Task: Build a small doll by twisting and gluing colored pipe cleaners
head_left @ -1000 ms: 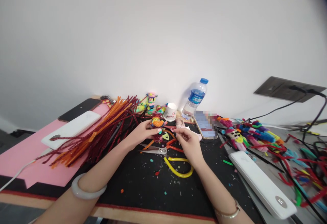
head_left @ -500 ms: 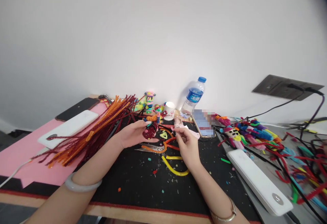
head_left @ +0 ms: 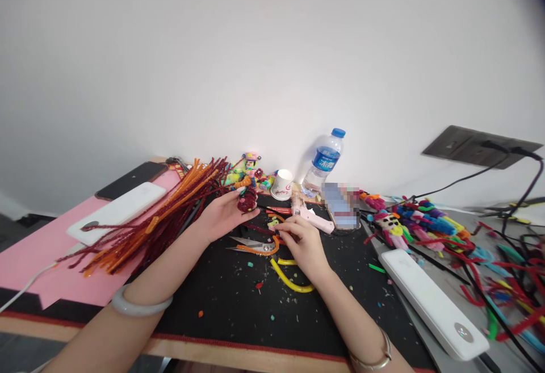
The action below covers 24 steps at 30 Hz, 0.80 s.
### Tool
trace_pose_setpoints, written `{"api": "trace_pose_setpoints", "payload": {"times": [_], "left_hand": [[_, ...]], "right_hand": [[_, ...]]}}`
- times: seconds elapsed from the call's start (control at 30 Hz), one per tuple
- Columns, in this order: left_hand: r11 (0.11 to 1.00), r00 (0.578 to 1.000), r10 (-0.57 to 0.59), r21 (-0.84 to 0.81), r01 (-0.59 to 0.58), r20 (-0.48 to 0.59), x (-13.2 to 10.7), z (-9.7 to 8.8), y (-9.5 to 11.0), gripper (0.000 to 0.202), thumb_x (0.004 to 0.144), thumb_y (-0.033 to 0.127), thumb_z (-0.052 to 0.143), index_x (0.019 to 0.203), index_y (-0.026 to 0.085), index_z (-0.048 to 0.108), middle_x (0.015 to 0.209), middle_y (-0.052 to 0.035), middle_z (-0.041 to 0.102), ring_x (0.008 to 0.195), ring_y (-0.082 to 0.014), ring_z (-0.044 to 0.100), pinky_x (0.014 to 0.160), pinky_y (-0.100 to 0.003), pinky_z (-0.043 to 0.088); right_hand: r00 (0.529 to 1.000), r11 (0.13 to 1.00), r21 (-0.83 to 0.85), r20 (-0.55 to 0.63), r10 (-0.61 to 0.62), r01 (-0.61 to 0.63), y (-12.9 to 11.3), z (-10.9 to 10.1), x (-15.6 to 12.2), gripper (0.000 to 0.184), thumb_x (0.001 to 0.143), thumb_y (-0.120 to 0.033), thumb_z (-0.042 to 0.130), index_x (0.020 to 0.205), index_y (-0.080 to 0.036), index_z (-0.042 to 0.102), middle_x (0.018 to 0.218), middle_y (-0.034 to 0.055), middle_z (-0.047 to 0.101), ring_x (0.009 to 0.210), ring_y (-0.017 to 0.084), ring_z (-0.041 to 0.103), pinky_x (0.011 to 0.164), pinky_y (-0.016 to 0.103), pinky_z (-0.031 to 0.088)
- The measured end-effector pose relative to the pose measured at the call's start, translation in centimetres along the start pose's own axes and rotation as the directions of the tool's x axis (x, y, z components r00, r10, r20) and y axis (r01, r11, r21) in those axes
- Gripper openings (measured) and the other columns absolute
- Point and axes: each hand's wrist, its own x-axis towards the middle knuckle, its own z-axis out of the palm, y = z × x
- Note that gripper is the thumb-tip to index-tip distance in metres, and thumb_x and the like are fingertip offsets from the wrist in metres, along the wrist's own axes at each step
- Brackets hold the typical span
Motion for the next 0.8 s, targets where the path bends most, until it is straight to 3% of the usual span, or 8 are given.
{"api": "trace_pose_setpoints", "payload": {"times": [0.17,0.33,0.43,0.53,0.8], "left_hand": [[0.999,0.998,0.039,0.024,-0.038,-0.055,0.3,-0.1,-0.3,0.013,0.080,0.016,0.051,0.081,0.014,0.064,0.079,-0.0056,0.067,0.077,-0.0164,0.063,0.086,-0.041,0.047],[0.995,0.995,0.060,0.087,-0.053,-0.078,0.4,-0.2,-0.6,0.006,0.077,0.015,0.058,0.076,0.015,0.064,0.077,-0.0028,0.067,0.074,-0.0138,0.062,0.086,-0.038,0.048],[0.992,0.995,0.067,0.108,-0.060,-0.067,0.4,-0.1,-0.7,0.002,0.074,0.015,0.062,0.072,0.015,0.063,0.074,-0.0014,0.066,0.071,-0.0126,0.061,0.084,-0.037,0.048],[0.993,0.996,0.066,0.107,-0.059,-0.065,0.3,-0.1,-0.8,0.002,0.073,0.016,0.064,0.072,0.014,0.063,0.072,-0.0013,0.065,0.070,-0.0123,0.060,0.084,-0.037,0.048],[0.993,0.996,0.059,0.109,-0.052,-0.060,0.4,-0.1,-0.8,0.002,0.074,0.016,0.062,0.074,0.014,0.063,0.073,-0.0017,0.065,0.071,-0.0127,0.061,0.083,-0.037,0.049]], "right_hand": [[0.996,0.998,0.026,0.072,-0.051,0.049,0.0,0.2,-0.2,0.033,0.082,-0.007,0.045,0.103,-0.024,0.064,0.100,0.0037,0.066,0.094,0.016,0.059,0.083,0.031,0.045],[0.999,0.997,-0.070,0.045,-0.021,0.025,-0.2,-0.6,-0.3,0.023,0.082,-0.012,0.049,0.097,-0.021,0.063,0.094,0.0047,0.063,0.087,0.016,0.058,0.078,0.030,0.045],[0.990,0.986,-0.157,0.140,-0.030,0.052,-0.5,-1.0,-0.3,0.013,0.075,-0.021,0.063,0.088,-0.021,0.063,0.086,0.0031,0.061,0.083,0.017,0.056,0.076,0.031,0.044],[0.964,0.978,-0.179,0.258,-0.061,0.110,-0.6,-1.0,-0.4,0.018,0.067,-0.025,0.073,0.080,-0.021,0.062,0.087,0.0022,0.059,0.084,0.018,0.055,0.076,0.031,0.044],[0.954,0.989,-0.067,0.279,-0.105,0.128,-0.8,-0.4,-0.7,0.004,0.079,-0.021,0.061,0.076,-0.020,0.059,0.087,0.0028,0.059,0.083,0.015,0.055,0.075,0.027,0.043]]}}
